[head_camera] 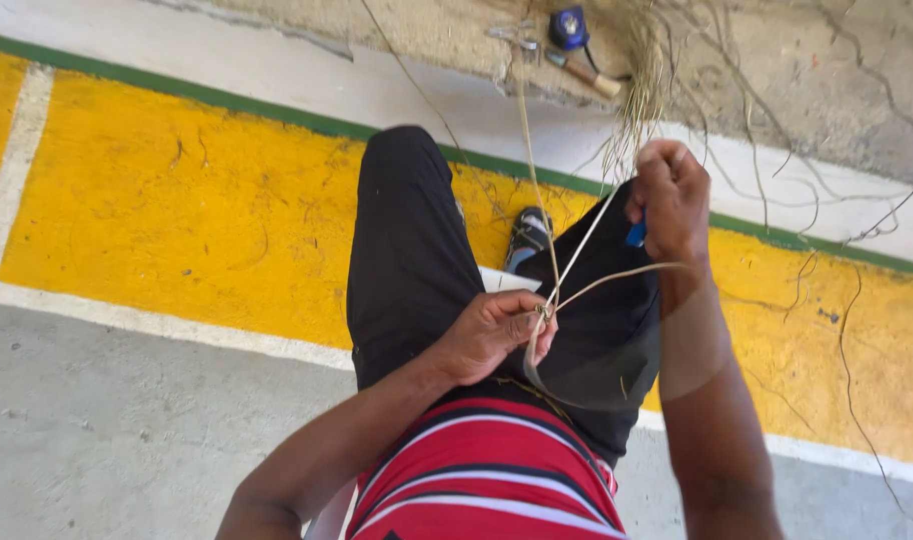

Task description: Weaving and trimming thin bamboo or fiber strips to create a handcrafted item.

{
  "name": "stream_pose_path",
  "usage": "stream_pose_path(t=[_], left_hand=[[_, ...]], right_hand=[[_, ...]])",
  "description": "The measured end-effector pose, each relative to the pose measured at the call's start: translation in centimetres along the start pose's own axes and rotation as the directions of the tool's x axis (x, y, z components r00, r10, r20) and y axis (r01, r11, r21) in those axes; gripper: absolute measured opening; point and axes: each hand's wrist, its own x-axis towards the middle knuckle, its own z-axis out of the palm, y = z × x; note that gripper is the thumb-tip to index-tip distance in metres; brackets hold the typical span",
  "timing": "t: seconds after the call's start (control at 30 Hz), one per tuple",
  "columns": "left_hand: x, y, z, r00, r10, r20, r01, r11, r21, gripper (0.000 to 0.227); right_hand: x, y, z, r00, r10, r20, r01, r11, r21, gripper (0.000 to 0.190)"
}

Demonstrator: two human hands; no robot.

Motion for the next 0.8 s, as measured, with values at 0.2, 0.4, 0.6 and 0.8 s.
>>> stream_pose_path(t=[0.2,0.4,0.6,0.8], left_hand=[[0.9,0.7,0.5,0.999,-0.022,0.034,0.030,0.970,-0.241,0.023],[0.9,1.8,1.2,0.993,-0.030,0.115,0.058,0.966,-0.250,0.023],[2.9,4.0,3.1,1.000,-0.003,0.003,0.004,0.995,-0.100,0.024],[4.2,5.1,3.5,0.980,0.035,-0.197,0.045,0.919,0.391,0.031]], right_hand=[[-5.7,-1.8,5.2,0.964,0.246,0.096,-0.250,0.968,0.024,0.032],[-3.8,-3.1,5.4,0.989,-0.149,0.021,0.148,0.940,-0.307,0.041],[0.0,-5.7,0.2,0.891,-0.381,-0.247,0.123,0.726,-0.676,0.051],[-10.5,-5.7,3.1,0.998,0.060,0.019,-0.048,0.916,-0.398,0.027]])
